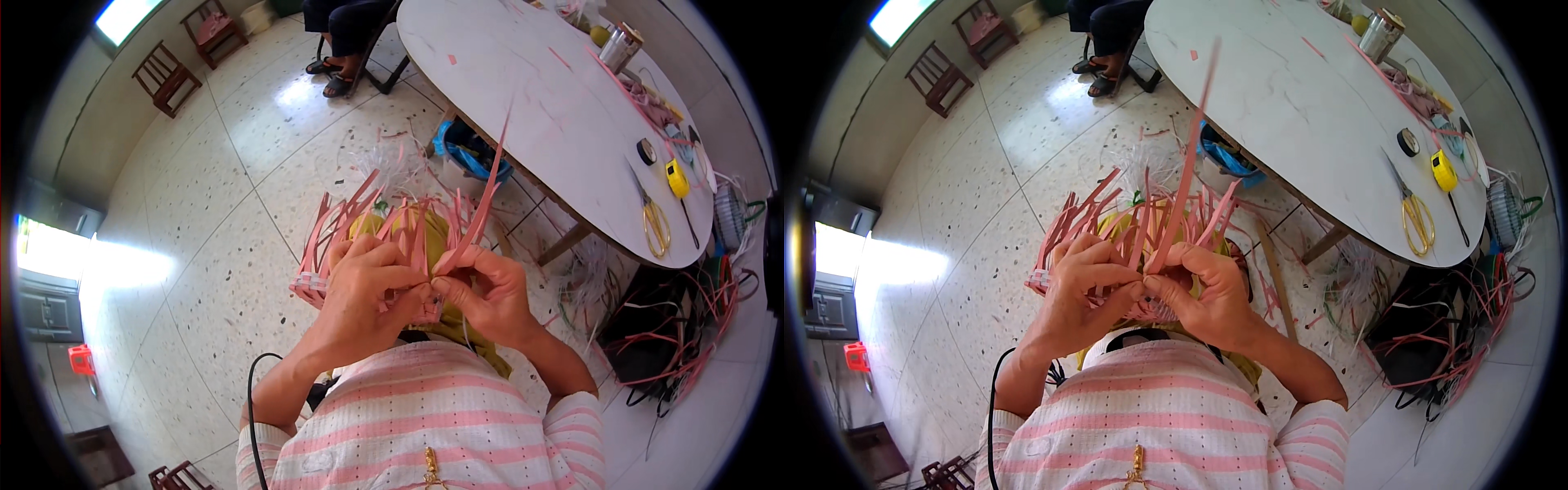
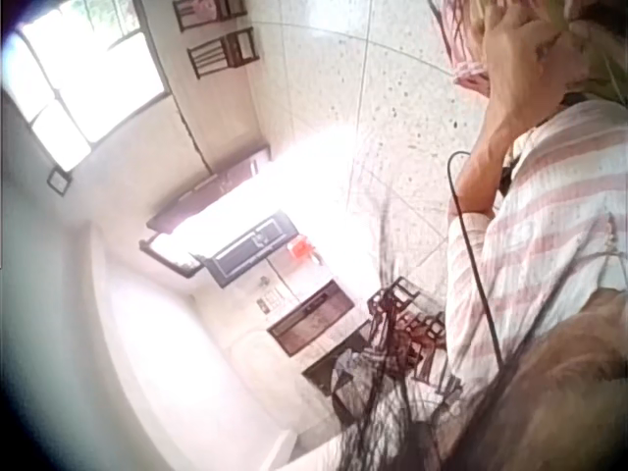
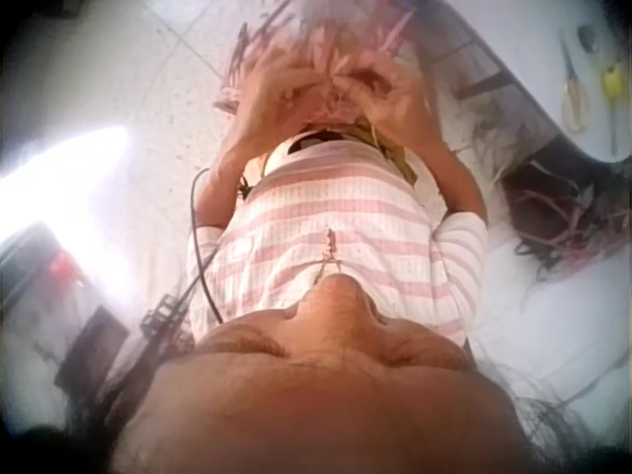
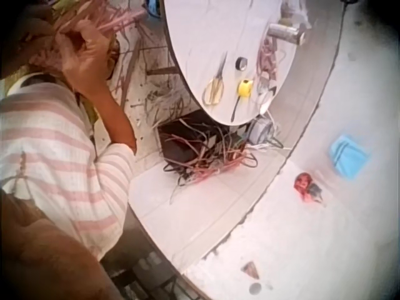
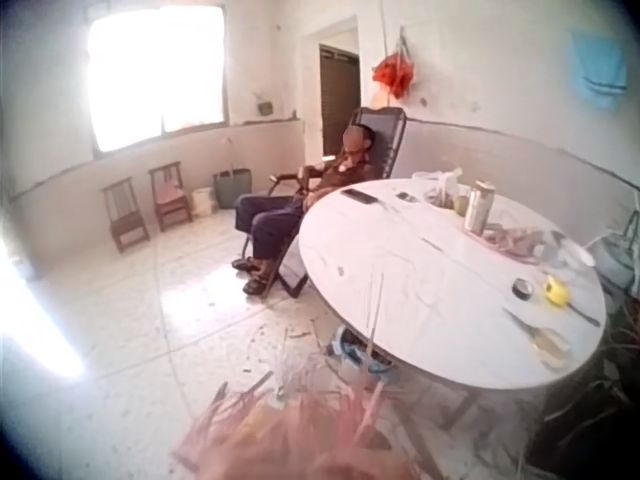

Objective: The person weaves pink plastic strips around a yellow base, tucking the ends into the rim by hand to secure them.

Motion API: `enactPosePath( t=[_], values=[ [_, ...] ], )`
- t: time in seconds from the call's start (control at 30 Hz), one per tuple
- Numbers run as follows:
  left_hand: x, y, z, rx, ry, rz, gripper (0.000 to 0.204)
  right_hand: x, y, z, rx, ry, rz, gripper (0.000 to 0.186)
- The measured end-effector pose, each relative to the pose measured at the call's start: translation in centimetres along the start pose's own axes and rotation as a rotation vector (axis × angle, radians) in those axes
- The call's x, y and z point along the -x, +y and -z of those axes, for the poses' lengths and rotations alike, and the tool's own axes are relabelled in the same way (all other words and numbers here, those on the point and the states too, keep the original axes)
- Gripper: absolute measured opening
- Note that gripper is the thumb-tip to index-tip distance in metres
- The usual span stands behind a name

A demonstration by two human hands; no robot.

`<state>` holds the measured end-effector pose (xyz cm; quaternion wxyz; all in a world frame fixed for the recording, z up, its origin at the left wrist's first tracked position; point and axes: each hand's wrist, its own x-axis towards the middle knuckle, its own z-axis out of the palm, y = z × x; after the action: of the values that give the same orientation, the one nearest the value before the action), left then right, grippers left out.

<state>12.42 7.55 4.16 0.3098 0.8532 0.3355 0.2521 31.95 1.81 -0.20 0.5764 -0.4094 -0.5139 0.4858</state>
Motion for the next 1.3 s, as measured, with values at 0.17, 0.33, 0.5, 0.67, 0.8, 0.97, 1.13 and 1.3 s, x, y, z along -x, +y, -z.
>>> enactPosePath(
  t=[0.17,0.33,0.5,0.67,0.8,0.97,1.13,1.3],
  values=[
    [-0.5,0.6,-0.2,0.019,-0.007,0.037,0.008,0.1,-0.6,0.6,0.308,-0.049,0.13,0.016],
    [-0.7,0.0,-1.2,0.001,0.047,0.043,0.008,-0.5,-0.3,0.3,0.559,0.0,0.429,0.02],
    [-1.1,0.2,-1.3,0.03,0.06,0.043,0.008,-0.7,0.6,0.1,0.669,0.074,0.604,0.025],
    [-1.0,0.1,-1.8,0.05,0.101,0.021,0.007,-1.2,1.3,0.2,0.733,0.166,0.659,0.027],
    [-1.1,0.4,-1.8,0.053,0.093,0.018,0.006,-2.0,1.7,0.9,0.768,0.192,0.727,0.027],
    [-1.1,0.5,-1.6,0.04,0.087,0.027,0.004,-3.0,3.0,1.9,0.824,0.254,0.774,0.031],
    [-1.3,0.9,-1.8,0.052,0.047,0.034,0.004,-4.5,3.5,3.6,0.947,0.37,0.867,0.029],
    [-1.1,0.8,-1.2,0.047,-0.031,0.071,0.005,-3.5,2.3,3.6,0.529,0.395,0.263,0.019]
  ],
)
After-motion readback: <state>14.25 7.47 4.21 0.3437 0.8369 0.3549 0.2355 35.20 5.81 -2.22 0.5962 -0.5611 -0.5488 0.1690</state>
